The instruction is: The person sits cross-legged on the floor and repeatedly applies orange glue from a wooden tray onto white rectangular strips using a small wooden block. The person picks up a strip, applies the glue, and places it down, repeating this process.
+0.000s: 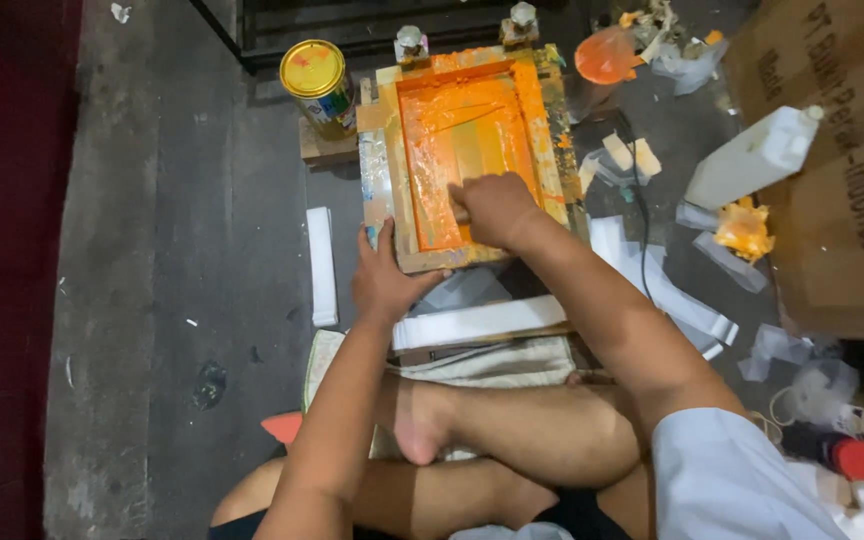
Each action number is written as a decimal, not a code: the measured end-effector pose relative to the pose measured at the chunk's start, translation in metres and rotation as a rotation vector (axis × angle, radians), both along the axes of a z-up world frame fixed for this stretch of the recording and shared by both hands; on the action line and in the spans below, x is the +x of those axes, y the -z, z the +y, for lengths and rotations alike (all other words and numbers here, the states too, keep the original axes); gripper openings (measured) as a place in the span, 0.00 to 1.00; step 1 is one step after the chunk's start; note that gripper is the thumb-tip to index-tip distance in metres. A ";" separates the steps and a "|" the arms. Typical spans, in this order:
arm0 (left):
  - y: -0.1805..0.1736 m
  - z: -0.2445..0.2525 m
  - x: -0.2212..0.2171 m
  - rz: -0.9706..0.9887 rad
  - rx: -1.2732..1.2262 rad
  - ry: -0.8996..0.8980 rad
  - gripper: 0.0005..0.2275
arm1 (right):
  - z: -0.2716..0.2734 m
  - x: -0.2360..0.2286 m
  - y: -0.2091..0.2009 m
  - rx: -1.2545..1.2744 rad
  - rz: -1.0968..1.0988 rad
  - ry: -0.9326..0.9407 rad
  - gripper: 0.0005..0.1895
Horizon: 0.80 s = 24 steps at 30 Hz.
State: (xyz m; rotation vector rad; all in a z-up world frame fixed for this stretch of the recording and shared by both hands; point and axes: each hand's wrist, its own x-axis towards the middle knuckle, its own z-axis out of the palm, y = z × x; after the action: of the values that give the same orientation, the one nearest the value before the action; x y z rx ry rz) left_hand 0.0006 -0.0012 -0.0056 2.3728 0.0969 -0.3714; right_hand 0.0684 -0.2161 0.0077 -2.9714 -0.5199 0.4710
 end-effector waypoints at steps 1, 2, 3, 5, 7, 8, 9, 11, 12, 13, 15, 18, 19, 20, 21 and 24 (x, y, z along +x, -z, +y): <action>-0.003 -0.001 -0.002 0.002 -0.003 0.002 0.55 | -0.002 -0.008 0.003 -0.003 0.002 0.002 0.26; -0.005 -0.001 -0.004 -0.005 -0.006 -0.003 0.55 | -0.004 -0.015 0.007 0.023 0.018 0.023 0.18; -0.007 -0.001 -0.005 -0.012 -0.009 -0.011 0.54 | -0.005 -0.021 0.011 0.050 0.034 0.040 0.13; -0.009 -0.002 -0.006 -0.005 0.009 -0.013 0.54 | -0.005 -0.027 -0.002 0.044 -0.036 0.036 0.13; -0.010 -0.002 -0.007 -0.001 0.031 -0.014 0.53 | -0.005 -0.028 -0.012 0.042 -0.110 0.034 0.14; -0.010 -0.002 -0.007 0.001 0.028 -0.011 0.53 | -0.005 -0.027 -0.016 0.071 -0.139 0.032 0.13; -0.009 -0.002 -0.005 0.003 0.028 -0.008 0.53 | -0.004 -0.024 -0.020 0.101 -0.169 0.030 0.13; -0.010 -0.002 -0.004 0.009 0.035 -0.006 0.53 | -0.001 -0.014 -0.024 0.134 -0.199 0.036 0.15; -0.009 -0.003 -0.003 0.015 0.039 -0.006 0.53 | 0.001 -0.008 -0.026 0.163 -0.229 0.041 0.16; -0.009 -0.002 -0.003 0.015 0.043 -0.005 0.53 | 0.003 0.003 -0.020 0.166 -0.229 0.042 0.16; -0.007 -0.001 -0.002 0.024 0.032 0.006 0.53 | 0.005 0.023 -0.008 0.161 -0.326 0.048 0.18; -0.022 -0.006 -0.002 0.057 0.056 0.012 0.52 | 0.003 0.061 0.012 0.160 -0.401 0.056 0.11; -0.019 -0.006 0.000 0.059 0.061 0.016 0.52 | -0.001 0.074 0.028 0.164 -0.399 0.061 0.11; -0.016 -0.005 0.001 0.053 0.060 0.019 0.53 | -0.004 0.086 0.043 0.151 -0.422 0.084 0.11; -0.014 -0.004 0.002 0.047 0.058 0.018 0.53 | -0.006 0.098 0.057 0.138 -0.445 0.102 0.12; -0.013 -0.003 0.002 0.055 0.068 0.025 0.54 | -0.005 0.092 0.056 0.075 -0.379 0.088 0.27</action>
State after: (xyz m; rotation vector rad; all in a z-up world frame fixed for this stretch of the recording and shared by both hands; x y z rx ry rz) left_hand 0.0029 -0.0041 0.0071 2.4327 0.1072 -0.4526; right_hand 0.1609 -0.2212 -0.0485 -3.0015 -0.4204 -0.1218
